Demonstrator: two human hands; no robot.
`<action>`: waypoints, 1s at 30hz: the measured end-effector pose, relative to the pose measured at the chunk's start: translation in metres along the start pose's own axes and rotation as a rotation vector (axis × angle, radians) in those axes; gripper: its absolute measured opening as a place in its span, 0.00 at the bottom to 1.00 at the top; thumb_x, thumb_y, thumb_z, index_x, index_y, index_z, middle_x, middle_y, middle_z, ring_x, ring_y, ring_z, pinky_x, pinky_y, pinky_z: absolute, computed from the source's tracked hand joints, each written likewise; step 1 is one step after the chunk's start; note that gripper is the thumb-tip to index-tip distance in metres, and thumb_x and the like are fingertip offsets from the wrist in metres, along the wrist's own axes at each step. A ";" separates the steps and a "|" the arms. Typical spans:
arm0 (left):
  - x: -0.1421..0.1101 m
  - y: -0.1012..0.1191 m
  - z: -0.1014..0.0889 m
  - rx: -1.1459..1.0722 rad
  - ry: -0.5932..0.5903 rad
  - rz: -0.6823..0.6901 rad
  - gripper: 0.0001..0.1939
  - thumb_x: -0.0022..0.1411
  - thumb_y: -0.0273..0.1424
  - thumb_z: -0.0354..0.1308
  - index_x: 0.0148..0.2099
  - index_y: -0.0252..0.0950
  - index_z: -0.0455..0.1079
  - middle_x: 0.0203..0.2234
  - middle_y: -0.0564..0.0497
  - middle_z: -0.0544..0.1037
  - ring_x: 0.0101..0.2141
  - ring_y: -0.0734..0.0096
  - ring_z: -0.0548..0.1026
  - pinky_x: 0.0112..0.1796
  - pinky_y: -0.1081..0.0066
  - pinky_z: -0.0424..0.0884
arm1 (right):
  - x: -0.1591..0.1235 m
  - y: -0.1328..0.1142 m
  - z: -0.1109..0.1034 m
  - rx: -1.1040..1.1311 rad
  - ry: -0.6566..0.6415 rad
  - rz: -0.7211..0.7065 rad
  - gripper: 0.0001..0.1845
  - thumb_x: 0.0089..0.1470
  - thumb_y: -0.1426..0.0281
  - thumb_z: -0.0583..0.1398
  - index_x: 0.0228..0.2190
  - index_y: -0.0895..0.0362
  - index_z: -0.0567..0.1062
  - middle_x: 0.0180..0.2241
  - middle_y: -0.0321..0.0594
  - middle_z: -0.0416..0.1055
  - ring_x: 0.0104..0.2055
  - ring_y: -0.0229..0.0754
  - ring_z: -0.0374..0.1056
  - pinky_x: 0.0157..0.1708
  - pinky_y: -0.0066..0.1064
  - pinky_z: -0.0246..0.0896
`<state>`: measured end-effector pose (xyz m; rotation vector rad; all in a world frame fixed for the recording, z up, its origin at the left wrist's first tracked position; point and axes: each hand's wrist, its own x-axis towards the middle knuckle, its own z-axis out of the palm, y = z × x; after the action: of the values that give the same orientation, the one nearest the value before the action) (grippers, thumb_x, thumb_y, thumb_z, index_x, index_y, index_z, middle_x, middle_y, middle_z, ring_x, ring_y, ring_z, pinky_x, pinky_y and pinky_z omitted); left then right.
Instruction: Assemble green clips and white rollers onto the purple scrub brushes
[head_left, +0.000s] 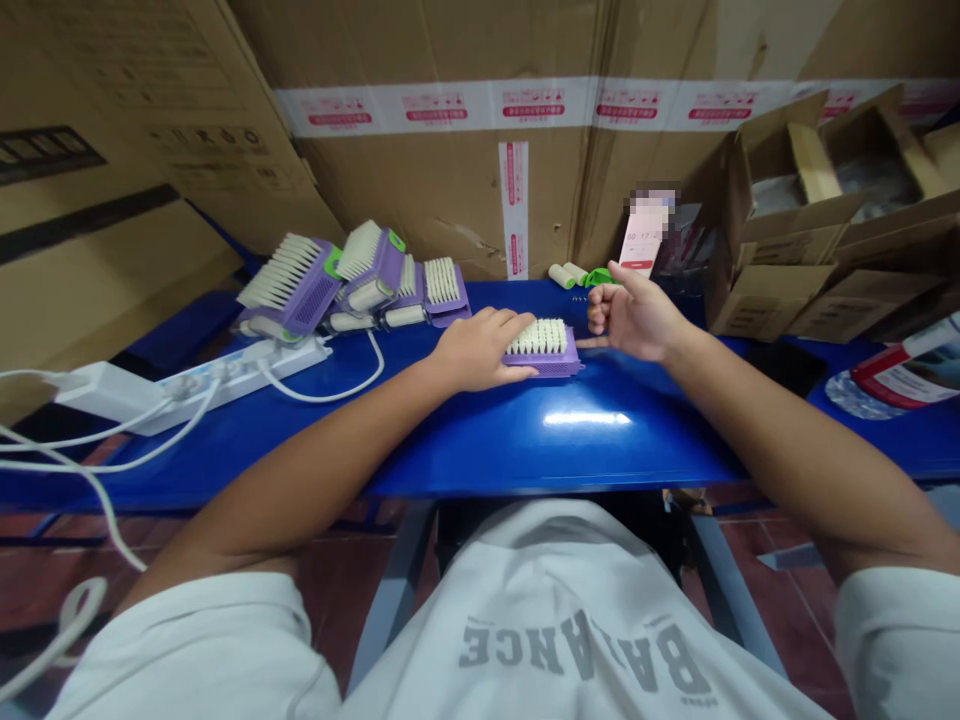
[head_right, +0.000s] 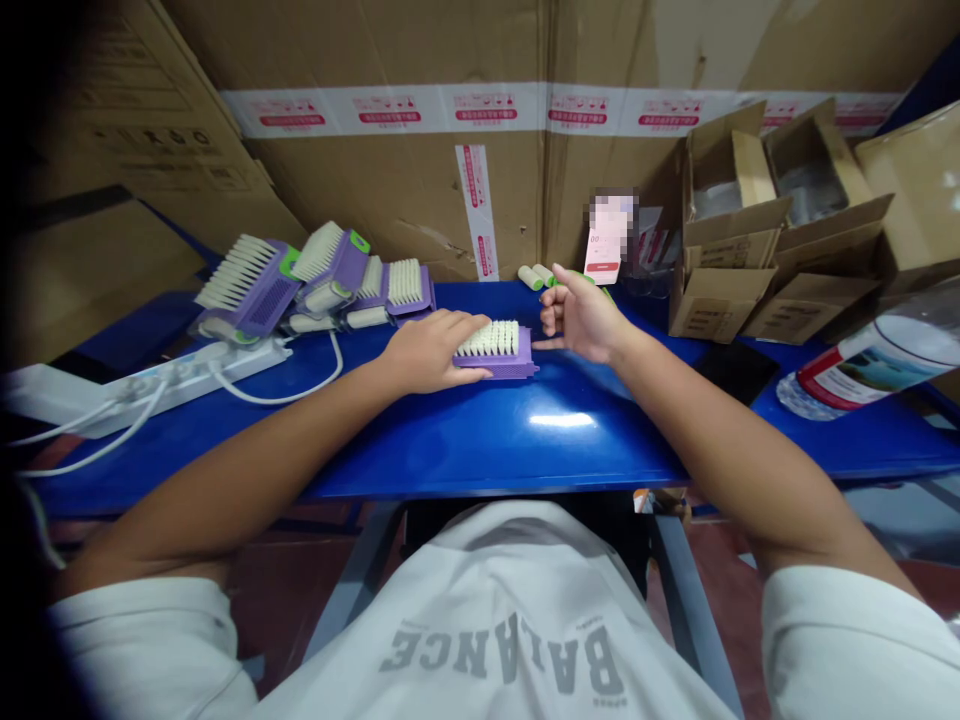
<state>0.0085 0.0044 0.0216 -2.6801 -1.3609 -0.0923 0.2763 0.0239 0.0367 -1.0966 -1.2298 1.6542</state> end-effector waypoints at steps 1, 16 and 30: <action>0.000 -0.001 -0.001 -0.002 -0.004 -0.008 0.42 0.69 0.56 0.61 0.76 0.43 0.57 0.66 0.42 0.73 0.63 0.49 0.71 0.56 0.58 0.73 | 0.001 -0.002 -0.006 -0.027 0.039 0.020 0.31 0.59 0.35 0.60 0.29 0.51 0.68 0.22 0.36 0.67 0.27 0.44 0.66 0.34 0.38 0.72; 0.004 -0.014 0.023 -0.051 0.276 0.122 0.43 0.64 0.51 0.69 0.71 0.32 0.63 0.60 0.34 0.75 0.58 0.44 0.74 0.58 0.53 0.71 | 0.005 0.005 -0.007 0.199 -0.106 0.279 0.26 0.64 0.42 0.57 0.41 0.52 0.65 0.38 0.48 0.77 0.40 0.53 0.80 0.36 0.47 0.82; -0.001 -0.019 0.017 0.056 0.582 0.155 0.35 0.72 0.55 0.55 0.69 0.36 0.68 0.56 0.34 0.77 0.57 0.41 0.73 0.55 0.48 0.71 | 0.000 0.015 -0.001 0.396 -0.466 -0.028 0.28 0.64 0.39 0.58 0.36 0.52 0.69 0.33 0.37 0.76 0.41 0.46 0.79 0.38 0.44 0.84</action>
<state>-0.0073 0.0169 0.0067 -2.4134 -0.9531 -0.7376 0.2760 0.0208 0.0218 -0.4625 -1.1123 2.0909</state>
